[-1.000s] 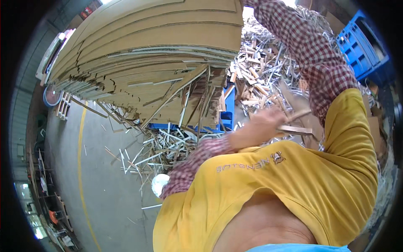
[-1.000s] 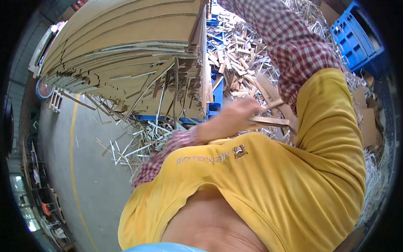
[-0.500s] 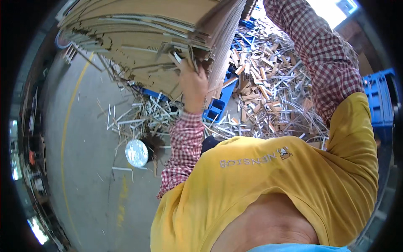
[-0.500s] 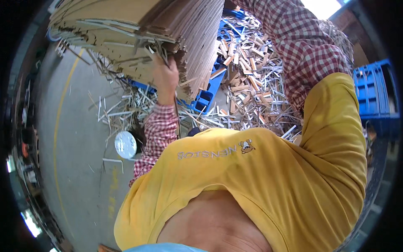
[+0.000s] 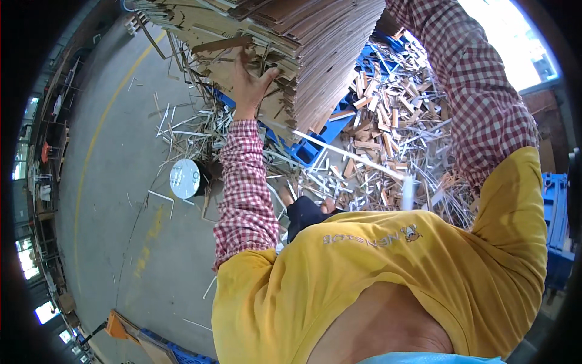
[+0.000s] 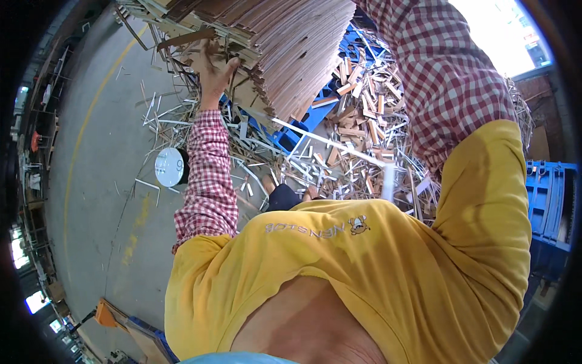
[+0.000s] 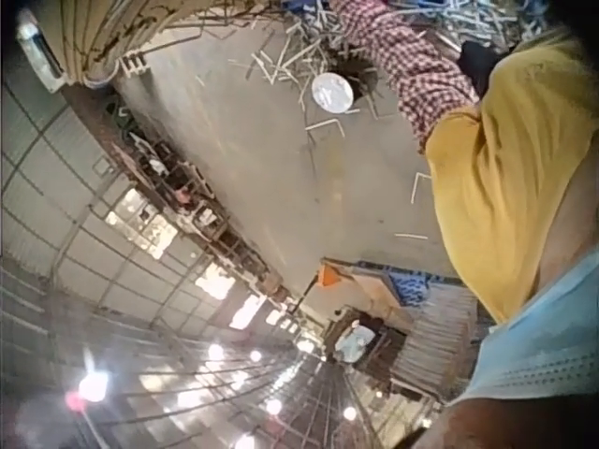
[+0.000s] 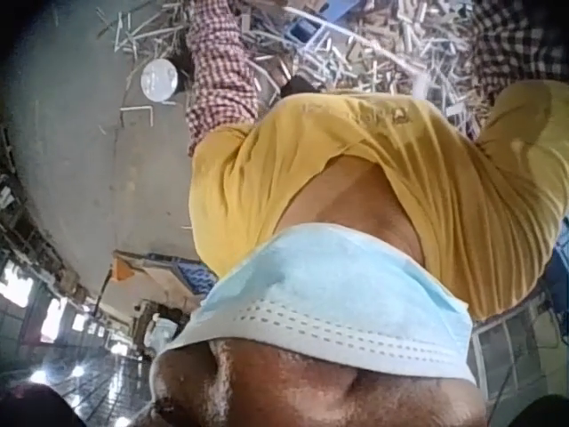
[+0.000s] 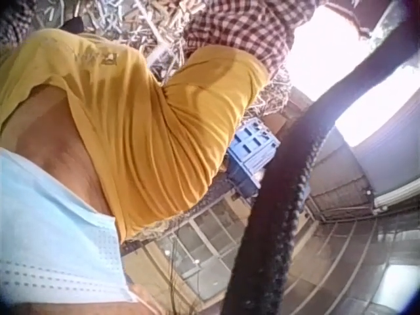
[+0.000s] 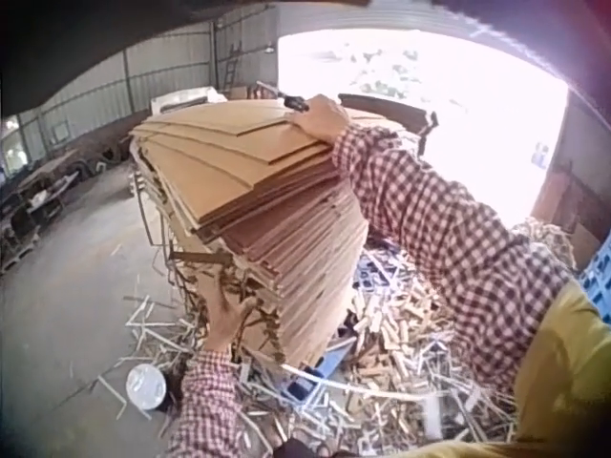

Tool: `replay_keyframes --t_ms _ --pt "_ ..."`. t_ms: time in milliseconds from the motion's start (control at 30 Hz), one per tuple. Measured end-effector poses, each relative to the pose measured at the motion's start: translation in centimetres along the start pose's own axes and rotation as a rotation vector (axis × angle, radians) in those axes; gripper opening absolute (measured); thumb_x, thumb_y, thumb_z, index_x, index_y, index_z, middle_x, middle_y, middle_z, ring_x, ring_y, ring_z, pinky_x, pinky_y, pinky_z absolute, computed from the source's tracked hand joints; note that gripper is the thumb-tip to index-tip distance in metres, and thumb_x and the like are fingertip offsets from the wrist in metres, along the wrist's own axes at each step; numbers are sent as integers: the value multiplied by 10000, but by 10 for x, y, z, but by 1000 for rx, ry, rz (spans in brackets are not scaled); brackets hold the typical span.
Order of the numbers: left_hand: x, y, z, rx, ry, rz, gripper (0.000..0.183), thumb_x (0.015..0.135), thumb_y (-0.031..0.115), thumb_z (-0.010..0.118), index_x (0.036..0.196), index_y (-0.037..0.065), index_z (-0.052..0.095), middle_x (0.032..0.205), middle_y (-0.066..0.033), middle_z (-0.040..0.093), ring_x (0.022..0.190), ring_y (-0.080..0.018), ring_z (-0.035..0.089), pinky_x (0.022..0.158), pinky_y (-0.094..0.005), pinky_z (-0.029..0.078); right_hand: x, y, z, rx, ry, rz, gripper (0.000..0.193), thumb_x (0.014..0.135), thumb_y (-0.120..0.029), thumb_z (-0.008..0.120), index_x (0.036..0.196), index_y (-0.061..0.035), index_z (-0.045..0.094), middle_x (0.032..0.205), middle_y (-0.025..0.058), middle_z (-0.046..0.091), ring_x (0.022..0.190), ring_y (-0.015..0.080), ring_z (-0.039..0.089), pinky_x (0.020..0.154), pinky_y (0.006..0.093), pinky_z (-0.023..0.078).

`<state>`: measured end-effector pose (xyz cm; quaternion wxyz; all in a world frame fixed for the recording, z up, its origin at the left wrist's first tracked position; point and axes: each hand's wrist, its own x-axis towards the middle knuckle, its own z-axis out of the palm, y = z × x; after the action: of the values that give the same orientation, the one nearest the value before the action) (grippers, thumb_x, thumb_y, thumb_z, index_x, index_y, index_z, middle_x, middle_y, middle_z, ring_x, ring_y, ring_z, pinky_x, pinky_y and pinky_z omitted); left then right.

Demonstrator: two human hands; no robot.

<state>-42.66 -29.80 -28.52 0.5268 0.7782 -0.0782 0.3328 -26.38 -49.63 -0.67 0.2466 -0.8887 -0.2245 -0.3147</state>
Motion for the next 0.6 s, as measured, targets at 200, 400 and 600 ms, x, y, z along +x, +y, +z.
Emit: replay_keyframes --t_ms 200,400,600 --pt "-33 -2 55 21 -48 -153 418 877 303 404 1118 -37 400 1052 -241 492 827 -304 553 644 -358 445 10 18 9 57 33 17 409 667 -372 597 786 19 602 721 237 583 715 337 592 637 390 451" --pt "-153 55 105 -120 -702 212 137 743 127 459 756 58 577 643 -166 509 554 -303 499 567 -387 387 17 14 21 234 36 44 356 700 -317 609 699 37 576 574 173 560 564 234 581 526 351 438" --pt "6 109 -49 -427 91 -45 158 844 78 393 774 24 524 738 -59 524 605 -147 484 564 -265 399 -16 14 -5 447 211 -15 288 773 -289 573 747 -2 579 585 30 514 569 89 495 519 255 378"
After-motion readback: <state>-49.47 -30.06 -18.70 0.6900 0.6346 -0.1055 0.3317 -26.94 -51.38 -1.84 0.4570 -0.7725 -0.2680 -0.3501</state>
